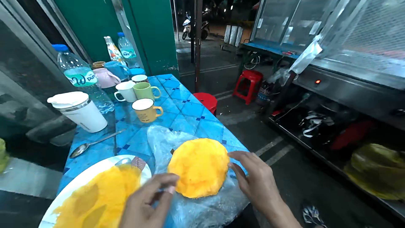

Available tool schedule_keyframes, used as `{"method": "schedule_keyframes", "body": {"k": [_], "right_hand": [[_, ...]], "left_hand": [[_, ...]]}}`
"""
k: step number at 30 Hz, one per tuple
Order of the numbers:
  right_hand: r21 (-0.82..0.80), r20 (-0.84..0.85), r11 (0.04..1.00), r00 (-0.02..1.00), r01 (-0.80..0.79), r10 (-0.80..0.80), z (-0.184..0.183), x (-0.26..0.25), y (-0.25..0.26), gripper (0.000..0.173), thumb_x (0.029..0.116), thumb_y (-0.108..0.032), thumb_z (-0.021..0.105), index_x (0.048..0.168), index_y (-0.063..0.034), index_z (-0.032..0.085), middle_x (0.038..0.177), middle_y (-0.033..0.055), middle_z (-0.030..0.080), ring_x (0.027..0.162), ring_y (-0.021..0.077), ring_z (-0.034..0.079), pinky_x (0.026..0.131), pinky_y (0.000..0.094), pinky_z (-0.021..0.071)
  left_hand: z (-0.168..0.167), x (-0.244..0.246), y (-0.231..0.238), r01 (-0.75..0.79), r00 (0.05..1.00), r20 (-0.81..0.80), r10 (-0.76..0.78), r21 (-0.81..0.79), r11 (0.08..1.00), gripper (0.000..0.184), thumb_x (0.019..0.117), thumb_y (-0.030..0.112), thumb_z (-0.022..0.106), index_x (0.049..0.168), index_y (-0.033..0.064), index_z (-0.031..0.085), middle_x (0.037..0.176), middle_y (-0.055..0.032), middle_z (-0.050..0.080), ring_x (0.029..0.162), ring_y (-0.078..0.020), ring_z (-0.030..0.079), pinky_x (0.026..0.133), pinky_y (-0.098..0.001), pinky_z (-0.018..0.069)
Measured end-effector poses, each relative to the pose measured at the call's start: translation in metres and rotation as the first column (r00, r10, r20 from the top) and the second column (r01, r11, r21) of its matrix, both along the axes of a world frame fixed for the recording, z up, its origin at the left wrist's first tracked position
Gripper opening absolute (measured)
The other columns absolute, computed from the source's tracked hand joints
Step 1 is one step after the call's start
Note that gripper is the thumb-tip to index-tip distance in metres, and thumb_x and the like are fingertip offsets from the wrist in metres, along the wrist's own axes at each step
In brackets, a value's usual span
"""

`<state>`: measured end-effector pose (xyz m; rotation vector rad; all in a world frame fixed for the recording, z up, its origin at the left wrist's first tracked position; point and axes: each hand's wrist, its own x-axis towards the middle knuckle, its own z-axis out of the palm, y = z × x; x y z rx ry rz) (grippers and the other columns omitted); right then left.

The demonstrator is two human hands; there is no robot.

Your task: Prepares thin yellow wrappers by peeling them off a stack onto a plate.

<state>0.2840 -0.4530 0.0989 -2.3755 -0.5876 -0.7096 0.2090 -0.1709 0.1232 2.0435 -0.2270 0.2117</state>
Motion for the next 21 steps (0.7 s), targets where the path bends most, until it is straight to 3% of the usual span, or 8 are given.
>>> {"method": "schedule_keyframes", "body": {"k": [2, 4, 7, 11, 15, 18, 21], "right_hand": [[-0.022, 0.004, 0.985, 0.985, -0.170, 0.170, -0.005, 0.012, -0.001, 0.021, 0.0979, -0.029, 0.067, 0.110, -0.0141, 0.076, 0.104, 0.0001, 0.074, 0.098, 0.0154, 0.070, 0.084, 0.0370, 0.0608], [-0.110, -0.087, 0.931, 0.936, -0.349, 0.341, -0.010, 0.018, 0.003, 0.019, 0.0963, -0.028, 0.070, 0.108, -0.0143, 0.077, 0.101, 0.0007, 0.074, 0.098, 0.0159, 0.070, 0.085, 0.0364, 0.0602], [-0.194, -0.165, 0.847, 0.868, -0.494, 0.469, -0.018, 0.019, 0.008, 0.015, 0.0960, -0.025, 0.070, 0.106, -0.0145, 0.076, 0.103, 0.0012, 0.073, 0.102, 0.0173, 0.068, 0.089, 0.0354, 0.0578], [-0.227, -0.140, 0.815, 0.846, -0.534, 0.515, -0.024, 0.017, 0.014, 0.014, 0.0990, -0.024, 0.066, 0.106, -0.0148, 0.075, 0.103, 0.0015, 0.072, 0.105, 0.0187, 0.067, 0.092, 0.0359, 0.0559], [-0.255, -0.136, 0.777, 0.817, -0.575, 0.560, -0.021, 0.022, 0.017, 0.015, 0.1003, -0.022, 0.064, 0.104, -0.0145, 0.076, 0.106, 0.0020, 0.072, 0.106, 0.0188, 0.067, 0.093, 0.0357, 0.0555], [-0.257, -0.155, 0.745, 0.788, -0.615, 0.596, -0.020, 0.029, 0.016, 0.016, 0.1007, -0.025, 0.064, 0.104, -0.0142, 0.075, 0.110, 0.0022, 0.071, 0.110, 0.0190, 0.065, 0.096, 0.0358, 0.0545], [-0.231, -0.179, 0.764, 0.799, -0.602, 0.575, -0.013, 0.039, 0.011, 0.021, 0.0958, -0.031, 0.071, 0.109, -0.0150, 0.076, 0.123, 0.0018, 0.070, 0.123, 0.0179, 0.062, 0.107, 0.0381, 0.0508]], "left_hand": [[-0.010, -0.007, -0.022, 0.132, 0.985, -0.091, -0.146, -0.152, 0.980, 0.023, 0.0995, 0.008, 0.062, 0.120, 0.0033, 0.071, 0.118, -0.0077, 0.070, 0.098, -0.0158, 0.072, 0.083, -0.0353, 0.0637], [-0.024, -0.008, -0.035, 0.172, 0.979, -0.091, -0.181, -0.094, 0.981, 0.023, 0.0988, 0.008, 0.063, 0.119, 0.0040, 0.072, 0.121, -0.0080, 0.070, 0.098, -0.0140, 0.072, 0.083, -0.0324, 0.0637], [-0.039, -0.009, -0.040, 0.130, 0.991, -0.034, -0.129, 0.029, 0.991, 0.022, 0.0979, 0.009, 0.063, 0.117, 0.0048, 0.073, 0.120, -0.0088, 0.069, 0.094, -0.0112, 0.071, 0.081, -0.0287, 0.0628], [-0.046, -0.011, -0.036, 0.112, 0.994, -0.002, -0.112, 0.010, 0.994, 0.021, 0.0975, 0.009, 0.064, 0.116, 0.0052, 0.073, 0.121, -0.0077, 0.070, 0.093, -0.0099, 0.071, 0.080, -0.0275, 0.0627], [-0.048, -0.015, -0.035, 0.098, 0.995, 0.016, -0.097, -0.149, 0.984, 0.013, 0.0966, 0.005, 0.065, 0.106, 0.0027, 0.074, 0.107, -0.0059, 0.072, 0.088, -0.0107, 0.071, 0.078, -0.0283, 0.0630], [-0.042, -0.020, -0.036, 0.054, 0.987, -0.133, -0.093, -0.268, 0.962, 0.013, 0.0973, 0.002, 0.063, 0.108, 0.0018, 0.070, 0.100, -0.0061, 0.075, 0.084, -0.0158, 0.074, 0.076, -0.0333, 0.0648], [-0.040, -0.019, -0.034, -0.069, 0.951, -0.309, -0.005, -0.229, 0.971, 0.014, 0.0980, 0.005, 0.063, 0.111, 0.0021, 0.069, 0.101, -0.0066, 0.075, 0.085, -0.0169, 0.076, 0.078, -0.0346, 0.0656]]}}
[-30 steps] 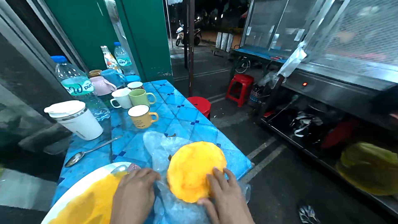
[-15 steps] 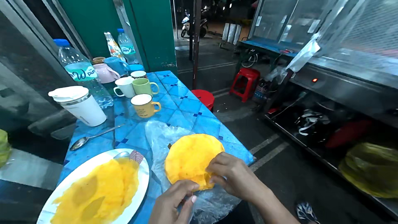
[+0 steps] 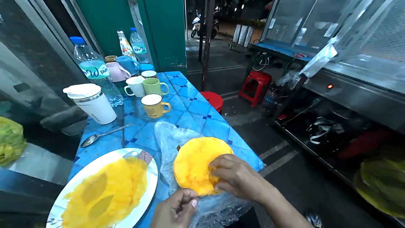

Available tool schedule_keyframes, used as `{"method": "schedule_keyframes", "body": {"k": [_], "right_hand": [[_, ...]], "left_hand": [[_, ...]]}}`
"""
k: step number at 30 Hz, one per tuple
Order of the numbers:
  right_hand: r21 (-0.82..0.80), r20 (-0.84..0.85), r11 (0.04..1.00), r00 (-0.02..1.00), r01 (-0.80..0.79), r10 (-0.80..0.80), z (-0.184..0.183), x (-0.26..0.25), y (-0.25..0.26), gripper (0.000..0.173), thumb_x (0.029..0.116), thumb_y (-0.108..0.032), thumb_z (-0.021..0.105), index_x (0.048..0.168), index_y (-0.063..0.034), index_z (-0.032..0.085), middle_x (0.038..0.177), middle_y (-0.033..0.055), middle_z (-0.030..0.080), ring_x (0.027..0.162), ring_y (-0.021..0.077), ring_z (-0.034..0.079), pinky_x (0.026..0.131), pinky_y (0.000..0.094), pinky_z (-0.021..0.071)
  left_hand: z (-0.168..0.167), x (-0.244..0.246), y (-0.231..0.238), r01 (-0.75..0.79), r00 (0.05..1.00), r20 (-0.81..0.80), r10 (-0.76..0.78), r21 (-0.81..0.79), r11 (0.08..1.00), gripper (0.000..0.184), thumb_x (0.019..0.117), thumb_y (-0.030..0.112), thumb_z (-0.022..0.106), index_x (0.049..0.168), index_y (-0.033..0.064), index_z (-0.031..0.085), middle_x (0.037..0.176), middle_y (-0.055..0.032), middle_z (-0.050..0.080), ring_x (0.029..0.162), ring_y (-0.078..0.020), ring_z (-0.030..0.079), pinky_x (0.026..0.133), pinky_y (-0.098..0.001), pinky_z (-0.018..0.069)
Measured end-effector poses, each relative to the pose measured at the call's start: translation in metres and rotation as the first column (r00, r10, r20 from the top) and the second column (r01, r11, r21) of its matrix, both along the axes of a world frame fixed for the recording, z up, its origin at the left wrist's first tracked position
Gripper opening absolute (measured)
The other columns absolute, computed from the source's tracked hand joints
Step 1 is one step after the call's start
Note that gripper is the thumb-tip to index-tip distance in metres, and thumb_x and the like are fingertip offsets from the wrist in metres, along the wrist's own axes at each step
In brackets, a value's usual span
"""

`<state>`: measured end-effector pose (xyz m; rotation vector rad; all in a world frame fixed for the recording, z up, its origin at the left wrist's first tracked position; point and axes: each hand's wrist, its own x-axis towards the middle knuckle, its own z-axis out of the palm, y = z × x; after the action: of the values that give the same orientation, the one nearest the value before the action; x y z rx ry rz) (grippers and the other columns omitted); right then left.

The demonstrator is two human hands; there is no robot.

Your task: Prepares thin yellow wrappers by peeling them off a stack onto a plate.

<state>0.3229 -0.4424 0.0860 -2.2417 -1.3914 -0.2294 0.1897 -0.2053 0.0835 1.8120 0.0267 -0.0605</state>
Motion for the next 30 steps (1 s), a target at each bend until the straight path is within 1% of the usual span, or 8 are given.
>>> {"method": "schedule_keyframes", "body": {"k": [7, 12, 16, 18, 21, 24, 28, 30], "right_hand": [[0.047, -0.195, 0.954, 0.939, 0.296, -0.282, -0.026, 0.042, -0.011, 0.044, 0.1023, -0.039, 0.058, 0.138, -0.0131, 0.065, 0.151, 0.0094, 0.054, 0.141, 0.0229, 0.050, 0.114, 0.0478, 0.0456], [0.160, -0.244, 0.865, 0.868, 0.476, -0.432, -0.042, 0.014, 0.000, 0.043, 0.1047, -0.039, 0.050, 0.130, -0.0122, 0.071, 0.147, 0.0104, 0.058, 0.139, 0.0244, 0.053, 0.112, 0.0470, 0.0475], [0.134, -0.188, 0.766, 0.775, 0.629, -0.603, -0.033, -0.042, 0.028, 0.041, 0.1034, -0.038, 0.053, 0.122, -0.0081, 0.075, 0.137, 0.0160, 0.065, 0.130, 0.0349, 0.060, 0.104, 0.0492, 0.0531], [0.070, -0.133, 0.757, 0.758, 0.650, -0.639, -0.029, -0.062, 0.037, 0.043, 0.1024, -0.039, 0.054, 0.125, -0.0090, 0.073, 0.139, 0.0149, 0.064, 0.128, 0.0371, 0.061, 0.098, 0.0490, 0.0565], [0.054, -0.077, 0.764, 0.765, 0.644, -0.639, -0.023, -0.065, 0.033, 0.034, 0.1005, -0.033, 0.057, 0.118, -0.0112, 0.076, 0.132, 0.0113, 0.069, 0.121, 0.0347, 0.066, 0.092, 0.0490, 0.0588], [0.128, 0.002, 0.800, 0.806, 0.587, -0.592, -0.017, -0.048, 0.027, 0.025, 0.0984, -0.027, 0.061, 0.110, -0.0145, 0.079, 0.121, 0.0071, 0.073, 0.115, 0.0304, 0.068, 0.092, 0.0492, 0.0579], [0.123, 0.100, 0.939, 0.937, 0.322, -0.334, -0.010, -0.024, 0.027, 0.019, 0.0998, -0.025, 0.062, 0.101, -0.0177, 0.079, 0.106, -0.0011, 0.074, 0.106, 0.0175, 0.068, 0.087, 0.0345, 0.0595], [0.037, 0.096, 0.983, 0.978, 0.181, -0.184, -0.004, -0.013, 0.029, 0.018, 0.1003, -0.024, 0.062, 0.099, -0.0162, 0.078, 0.102, -0.0010, 0.074, 0.104, 0.0163, 0.069, 0.087, 0.0325, 0.0587]], "left_hand": [[0.003, 0.005, -0.001, -0.168, 0.984, -0.060, 0.165, -0.053, 0.984, 0.022, 0.0950, 0.006, 0.067, 0.115, 0.0001, 0.062, 0.100, -0.0087, 0.073, 0.085, -0.0186, 0.075, 0.078, -0.0364, 0.0654], [0.003, 0.016, 0.004, -0.256, 0.966, 0.038, 0.254, 0.068, 0.964, 0.028, 0.0943, 0.016, 0.069, 0.118, 0.0021, 0.064, 0.108, -0.0063, 0.071, 0.094, -0.0116, 0.072, 0.083, -0.0300, 0.0621], [-0.006, 0.032, 0.020, -0.286, 0.954, 0.137, 0.267, 0.149, 0.946, 0.038, 0.0921, 0.028, 0.067, 0.123, 0.0065, 0.065, 0.115, -0.0054, 0.068, 0.101, -0.0127, 0.068, 0.088, -0.0321, 0.0589], [-0.008, 0.036, 0.025, -0.294, 0.951, 0.175, 0.255, 0.251, 0.922, 0.041, 0.0923, 0.034, 0.064, 0.125, 0.0099, 0.065, 0.120, -0.0058, 0.067, 0.102, -0.0140, 0.066, 0.087, -0.0341, 0.0576], [-0.003, 0.029, 0.019, -0.326, 0.936, 0.279, 0.214, 0.459, 0.826, 0.041, 0.0947, 0.032, 0.063, 0.126, 0.0061, 0.067, 0.143, -0.0179, 0.057, 0.128, -0.0302, 0.059, 0.102, -0.0468, 0.0522], [-0.007, 0.022, 0.008, -0.416, 0.858, 0.503, 0.109, 0.553, 0.722, 0.036, 0.0950, 0.032, 0.061, 0.118, 0.0060, 0.071, 0.143, -0.0237, 0.056, 0.127, -0.0431, 0.057, 0.103, -0.0552, 0.0485], [-0.012, 0.016, -0.004, -0.392, 0.810, 0.586, -0.020, 0.566, 0.725, 0.025, 0.0977, 0.030, 0.060, 0.109, 0.0146, 0.076, 0.115, -0.0080, 0.072, 0.107, -0.0296, 0.066, 0.087, -0.0440, 0.0567], [-0.017, 0.015, -0.010, -0.341, 0.822, 0.566, -0.059, 0.572, 0.746, 0.024, 0.0970, 0.029, 0.062, 0.110, 0.0160, 0.077, 0.108, -0.0056, 0.072, 0.100, -0.0259, 0.069, 0.081, -0.0405, 0.0591]]}}
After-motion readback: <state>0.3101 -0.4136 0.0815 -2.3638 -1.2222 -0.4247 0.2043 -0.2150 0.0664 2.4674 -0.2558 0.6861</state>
